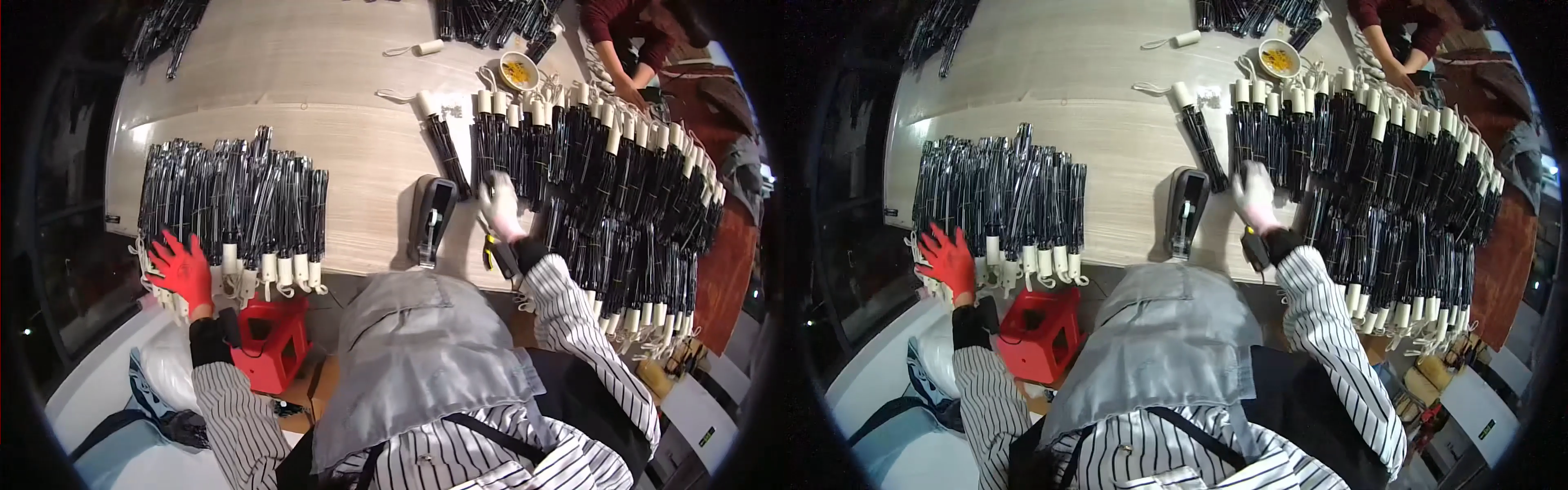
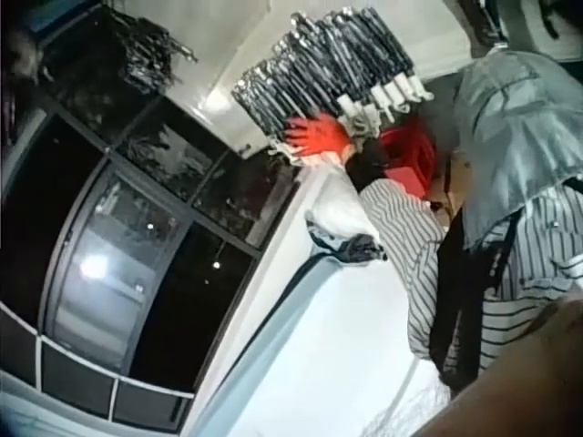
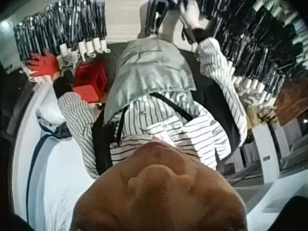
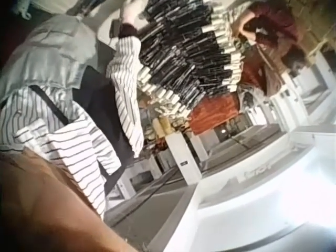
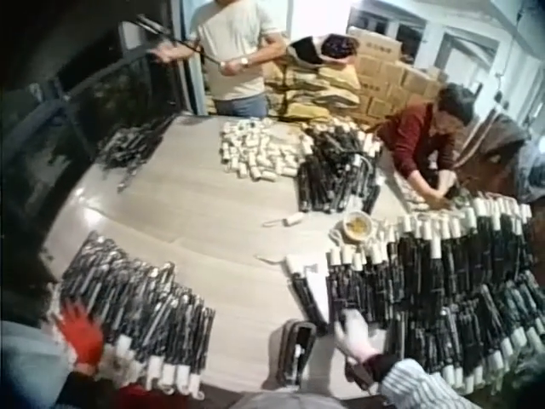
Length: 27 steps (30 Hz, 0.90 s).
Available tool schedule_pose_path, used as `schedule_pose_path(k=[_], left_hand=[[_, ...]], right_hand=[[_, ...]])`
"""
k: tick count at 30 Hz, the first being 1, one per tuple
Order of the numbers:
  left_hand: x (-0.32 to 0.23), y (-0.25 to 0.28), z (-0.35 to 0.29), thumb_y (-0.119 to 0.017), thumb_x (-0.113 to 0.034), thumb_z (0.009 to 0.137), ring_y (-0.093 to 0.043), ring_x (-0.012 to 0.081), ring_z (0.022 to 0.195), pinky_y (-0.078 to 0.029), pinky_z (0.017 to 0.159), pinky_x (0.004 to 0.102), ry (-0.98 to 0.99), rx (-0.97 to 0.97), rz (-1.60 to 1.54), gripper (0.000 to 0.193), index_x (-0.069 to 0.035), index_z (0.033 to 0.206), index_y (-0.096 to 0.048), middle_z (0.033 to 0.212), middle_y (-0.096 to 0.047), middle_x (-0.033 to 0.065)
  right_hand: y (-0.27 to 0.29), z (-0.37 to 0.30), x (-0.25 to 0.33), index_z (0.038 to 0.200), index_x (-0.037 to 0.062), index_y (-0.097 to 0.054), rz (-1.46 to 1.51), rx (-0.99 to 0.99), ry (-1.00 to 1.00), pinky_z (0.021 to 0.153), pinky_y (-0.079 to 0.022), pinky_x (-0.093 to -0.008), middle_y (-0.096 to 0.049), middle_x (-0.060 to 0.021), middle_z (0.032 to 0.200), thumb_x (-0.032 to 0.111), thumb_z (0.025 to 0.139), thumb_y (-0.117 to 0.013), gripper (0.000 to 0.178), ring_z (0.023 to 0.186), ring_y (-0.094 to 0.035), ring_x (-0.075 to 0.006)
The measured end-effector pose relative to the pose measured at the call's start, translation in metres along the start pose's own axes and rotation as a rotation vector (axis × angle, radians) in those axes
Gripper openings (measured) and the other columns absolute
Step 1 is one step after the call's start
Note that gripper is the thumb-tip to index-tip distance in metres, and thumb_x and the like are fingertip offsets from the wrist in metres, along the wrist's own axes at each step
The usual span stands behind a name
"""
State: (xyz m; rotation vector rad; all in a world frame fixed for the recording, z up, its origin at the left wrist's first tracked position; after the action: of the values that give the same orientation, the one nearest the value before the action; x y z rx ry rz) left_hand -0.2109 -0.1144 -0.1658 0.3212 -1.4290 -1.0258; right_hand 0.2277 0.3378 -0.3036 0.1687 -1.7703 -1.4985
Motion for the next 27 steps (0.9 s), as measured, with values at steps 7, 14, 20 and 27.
schedule_pose_path(k=[7,14,20,27], left_hand=[[0.016,-0.031,0.002,-0.045,-0.059,0.09,-0.034,0.0364,0.136,-0.021,0.107,0.0606,-0.032,-0.053,-0.21,0.072,-0.016,0.147,-0.033,0.147,-0.038,0.0168],[-0.102,0.213,-0.029,-0.072,-0.05,0.069,-0.044,0.032,0.128,-0.019,0.11,0.0572,-0.682,-0.054,-0.668,0.08,-0.006,0.132,-0.052,0.135,-0.051,0.0146],[-0.16,0.285,-0.073,-0.081,-0.026,0.067,-0.055,0.0282,0.11,-0.041,0.097,0.0392,-0.909,0.087,-1.251,0.074,-0.005,0.131,-0.051,0.119,-0.058,0.0121],[-0.159,0.233,-0.114,-0.08,-0.025,0.074,-0.064,0.0252,0.086,-0.051,0.073,0.0355,-0.028,0.865,-2.066,0.062,-0.001,0.123,-0.05,0.094,-0.064,0.0131]], right_hand=[[-0.081,0.104,0.021,0.112,-0.0054,-0.055,-0.115,0.432,-0.123,0.08,-0.051,-0.0427,-0.063,-0.0246,0.1,0.022,0.078,-0.067,0.046,0.088,-0.064,-0.0375],[0.028,0.129,0.166,0.11,-0.0056,-0.059,0.328,0.76,0.093,0.076,-0.05,-0.0323,-0.065,-0.0156,0.093,0.021,0.074,-0.071,0.046,0.08,-0.062,-0.0242],[0.155,0.108,0.261,0.114,-0.0018,-0.058,0.643,0.644,0.452,0.076,-0.052,-0.0307,-0.066,-0.0134,0.099,0.02,0.089,-0.057,0.033,0.087,-0.064,-0.0183],[0.139,0.028,0.276,0.118,-0.0005,-0.056,0.649,0.263,0.275,0.075,-0.053,-0.0267,-0.065,-0.0109,0.104,0.02,0.092,-0.055,0.033,0.089,-0.064,-0.0155]])
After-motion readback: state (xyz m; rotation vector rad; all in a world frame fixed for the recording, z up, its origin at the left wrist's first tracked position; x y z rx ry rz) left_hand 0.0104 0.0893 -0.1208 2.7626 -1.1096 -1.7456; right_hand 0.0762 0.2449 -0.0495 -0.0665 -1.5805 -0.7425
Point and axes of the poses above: each hand's wrist, its own z-axis towards the middle knuckle, its own y-axis out of the back of the hand, x = y × z, the point moved 7 cm from there along z, towards the middle knuckle
